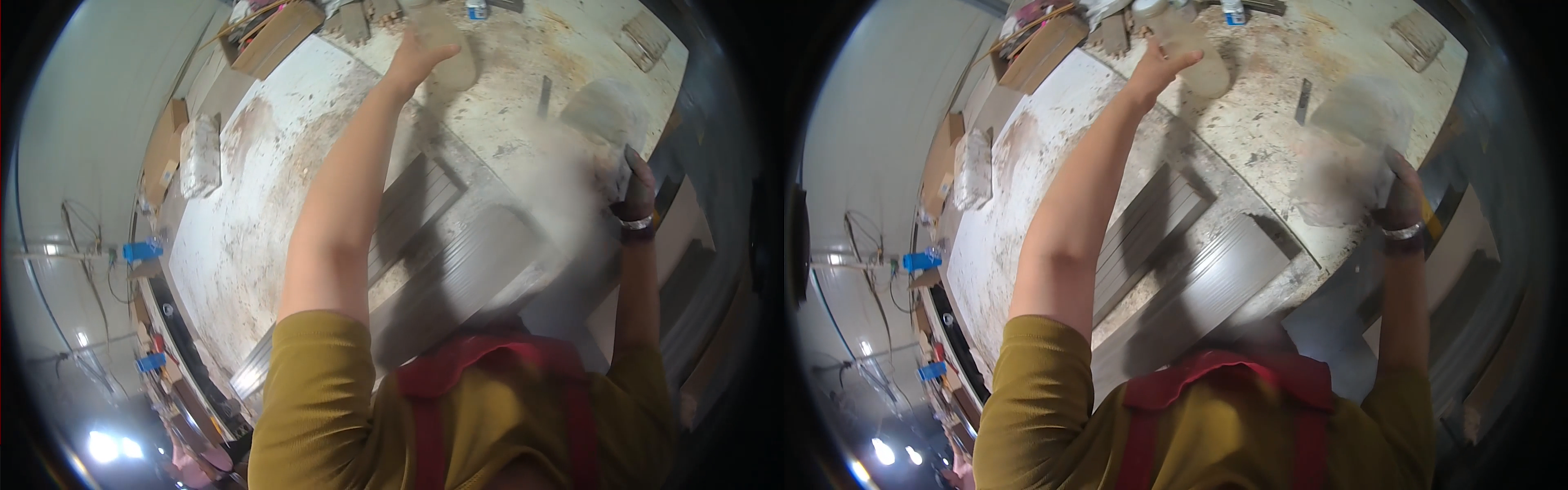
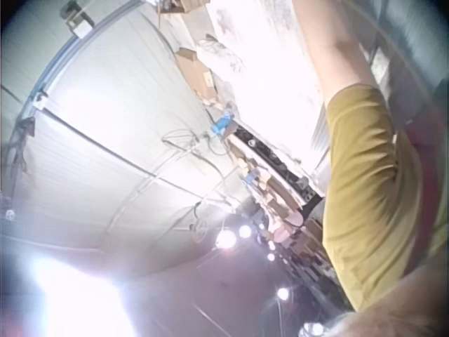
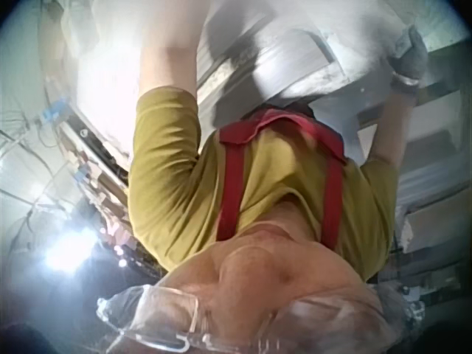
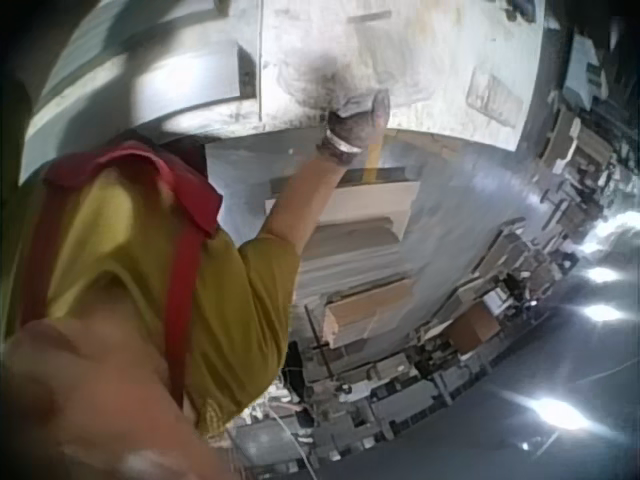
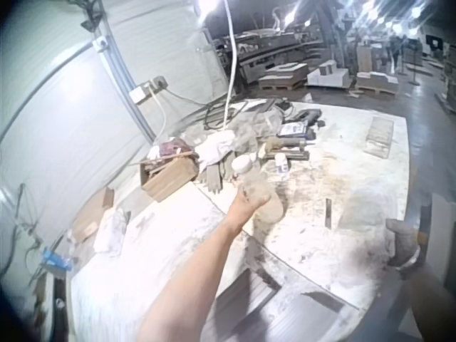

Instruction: The person cleans long wooden furniture slats by sanding the edges with a block and then wiping the surfaces with a cloth dampened from a bottle.

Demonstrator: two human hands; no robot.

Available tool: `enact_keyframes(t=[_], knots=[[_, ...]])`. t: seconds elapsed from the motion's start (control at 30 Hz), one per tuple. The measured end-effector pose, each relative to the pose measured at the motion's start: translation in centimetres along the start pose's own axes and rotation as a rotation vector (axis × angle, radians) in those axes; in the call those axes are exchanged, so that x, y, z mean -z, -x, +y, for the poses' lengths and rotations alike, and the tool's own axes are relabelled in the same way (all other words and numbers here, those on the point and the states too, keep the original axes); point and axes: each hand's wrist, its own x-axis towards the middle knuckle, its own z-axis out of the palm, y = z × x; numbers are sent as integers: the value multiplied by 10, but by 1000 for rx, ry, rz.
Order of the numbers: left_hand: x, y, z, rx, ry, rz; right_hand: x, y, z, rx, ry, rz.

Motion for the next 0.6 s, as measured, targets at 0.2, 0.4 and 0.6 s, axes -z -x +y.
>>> enact_keyframes(t=[0.2, 0.4, 0.6], knots=[[128, 125, 53, -46, -295, -120, 36, -8, -51, 439, 735, -82], [343, 478, 4, 648, -829, 191, -86, -71, -15, 46, 336, -328], [340, 699, -11, 1198, -952, -14, -337, 38, 108, 295, 1136, -904]])
